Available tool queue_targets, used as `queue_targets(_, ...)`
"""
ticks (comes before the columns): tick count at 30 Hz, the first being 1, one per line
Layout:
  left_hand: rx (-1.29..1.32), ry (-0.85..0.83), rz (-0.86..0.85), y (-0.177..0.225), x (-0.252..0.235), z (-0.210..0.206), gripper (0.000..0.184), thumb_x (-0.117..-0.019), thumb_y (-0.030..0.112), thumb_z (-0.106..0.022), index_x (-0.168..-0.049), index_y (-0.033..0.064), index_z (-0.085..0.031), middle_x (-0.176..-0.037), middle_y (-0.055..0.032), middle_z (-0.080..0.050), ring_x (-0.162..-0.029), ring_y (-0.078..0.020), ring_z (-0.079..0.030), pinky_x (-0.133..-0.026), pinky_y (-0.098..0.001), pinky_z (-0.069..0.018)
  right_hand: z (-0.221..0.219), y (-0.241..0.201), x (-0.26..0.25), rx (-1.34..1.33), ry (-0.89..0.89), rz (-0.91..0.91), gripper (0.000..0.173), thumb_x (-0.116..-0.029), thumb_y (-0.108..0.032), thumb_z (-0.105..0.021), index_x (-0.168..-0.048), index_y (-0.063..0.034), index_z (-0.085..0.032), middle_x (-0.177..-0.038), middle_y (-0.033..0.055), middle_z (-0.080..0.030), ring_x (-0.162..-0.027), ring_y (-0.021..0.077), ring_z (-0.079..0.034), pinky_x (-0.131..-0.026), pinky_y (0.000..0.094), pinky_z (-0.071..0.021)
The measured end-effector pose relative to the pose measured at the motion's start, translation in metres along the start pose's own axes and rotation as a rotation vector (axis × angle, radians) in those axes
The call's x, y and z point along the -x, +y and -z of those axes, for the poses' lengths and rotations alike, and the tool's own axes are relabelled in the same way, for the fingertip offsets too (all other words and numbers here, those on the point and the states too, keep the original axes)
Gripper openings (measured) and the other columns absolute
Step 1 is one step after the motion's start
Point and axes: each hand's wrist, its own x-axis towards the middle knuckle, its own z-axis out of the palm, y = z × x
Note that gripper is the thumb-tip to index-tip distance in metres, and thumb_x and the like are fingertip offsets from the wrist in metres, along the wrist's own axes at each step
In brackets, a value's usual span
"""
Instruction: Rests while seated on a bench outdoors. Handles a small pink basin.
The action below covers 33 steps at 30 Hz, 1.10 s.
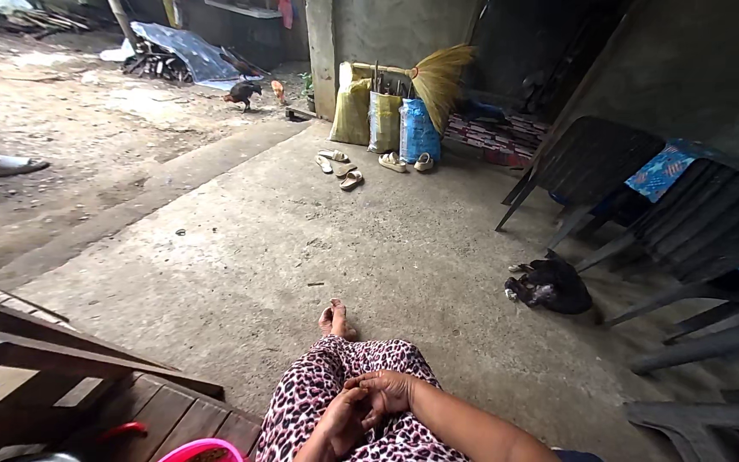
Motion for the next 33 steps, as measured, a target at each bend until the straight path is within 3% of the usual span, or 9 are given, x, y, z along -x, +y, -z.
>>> queue_targets(5,0.032,0.037,-0.007,0.000,-0.001,0.001,0.015,-0.1025,0.009,-0.042,-0.105,0.0030,-0.056,-0.082,-0.0129,-0.066,-0.072,-0.0232,-0.067,-0.066,-0.0396,-0.0591,-0.002,-0.002,-0.002,0.001,-0.020,-0.011,0.033,-0.1080,-0.022,-0.039,-0.133,-0.0108,-0.057,-0.116,0.0124,-0.071,-0.102,0.0270,-0.071,-0.086,0.0459,-0.0602)
queue_targets(9,0.035,0.028,-0.023,0.001,0.001,0.003,0.018,-0.1035,0.011,-0.045,-0.113,0.0029,-0.058,-0.086,-0.0144,-0.067,-0.077,-0.0255,-0.068,-0.070,-0.0426,-0.0592,-0.001,0.000,-0.004,0.000,-0.036,0.011,0.032,-0.1044,-0.018,-0.046,-0.134,-0.0092,-0.056,-0.115,0.0120,-0.071,-0.102,0.0261,-0.072,-0.086,0.0450,-0.0606)
queue_targets(12,0.035,0.024,-0.022,0.002,0.003,0.002,0.020,-0.1035,0.011,-0.046,-0.116,0.0031,-0.060,-0.083,-0.0142,-0.067,-0.073,-0.0252,-0.068,-0.067,-0.0424,-0.0595,-0.002,0.001,-0.004,0.001,-0.033,0.018,0.036,-0.0999,-0.014,-0.055,-0.136,-0.0083,-0.055,-0.115,0.0124,-0.072,-0.102,0.0271,-0.072,-0.088,0.0463,-0.0601)
queue_targets(13,0.034,0.024,-0.019,0.001,0.002,0.003,0.019,-0.1037,0.012,-0.045,-0.113,0.0027,-0.059,-0.082,-0.0142,-0.066,-0.072,-0.0252,-0.068,-0.066,-0.0421,-0.0597,0.000,0.002,-0.004,0.005,-0.037,0.021,0.039,-0.0986,-0.013,-0.056,-0.137,-0.0084,-0.055,-0.116,0.0127,-0.072,-0.103,0.0276,-0.072,-0.089,0.0475,-0.0598)
queue_targets(17,0.002,0.006,-0.008,0.001,0.004,-0.001,0.021,-0.1053,0.013,-0.040,-0.117,0.0047,-0.055,-0.085,-0.0136,-0.068,-0.074,-0.0238,-0.069,-0.067,-0.0394,-0.0599,0.005,0.006,-0.002,0.033,-0.034,0.041,0.048,-0.0915,-0.004,-0.054,-0.139,-0.0076,-0.050,-0.117,0.0116,-0.071,-0.102,0.0263,-0.071,-0.087,0.0472,-0.0601)
queue_targets(23,0.004,-0.044,-0.011,0.002,0.003,-0.001,0.019,-0.1017,0.007,-0.046,-0.117,0.0050,-0.056,-0.081,-0.0129,-0.067,-0.072,-0.0222,-0.068,-0.067,-0.0381,-0.0589,0.002,0.003,0.000,0.025,0.020,0.025,0.038,-0.0999,-0.008,-0.052,-0.138,-0.0088,-0.053,-0.115,0.0122,-0.072,-0.101,0.0264,-0.072,-0.085,0.0449,-0.0609)
queue_targets(28,-0.016,-0.018,0.004,0.016,0.030,-0.022,0.008,-0.1037,0.008,-0.052,-0.110,0.0053,-0.057,-0.073,-0.0079,-0.064,-0.063,-0.0178,-0.064,-0.060,-0.0320,-0.0559,-0.014,-0.007,0.005,0.020,0.093,-0.047,0.033,-0.1050,-0.014,-0.051,-0.137,-0.0087,-0.053,-0.112,0.0112,-0.072,-0.098,0.0255,-0.072,-0.083,0.0437,-0.0604)
queue_targets(33,-0.020,-0.006,-0.006,0.011,0.019,-0.015,0.015,-0.1042,0.007,-0.050,-0.119,0.0081,-0.050,-0.081,-0.0101,-0.063,-0.070,-0.0208,-0.065,-0.064,-0.0362,-0.0568,0.001,0.000,-0.001,-0.028,0.013,-0.013,0.029,-0.1075,-0.017,-0.043,-0.133,-0.0107,-0.057,-0.112,0.0114,-0.072,-0.098,0.0258,-0.072,-0.082,0.0435,-0.0608)
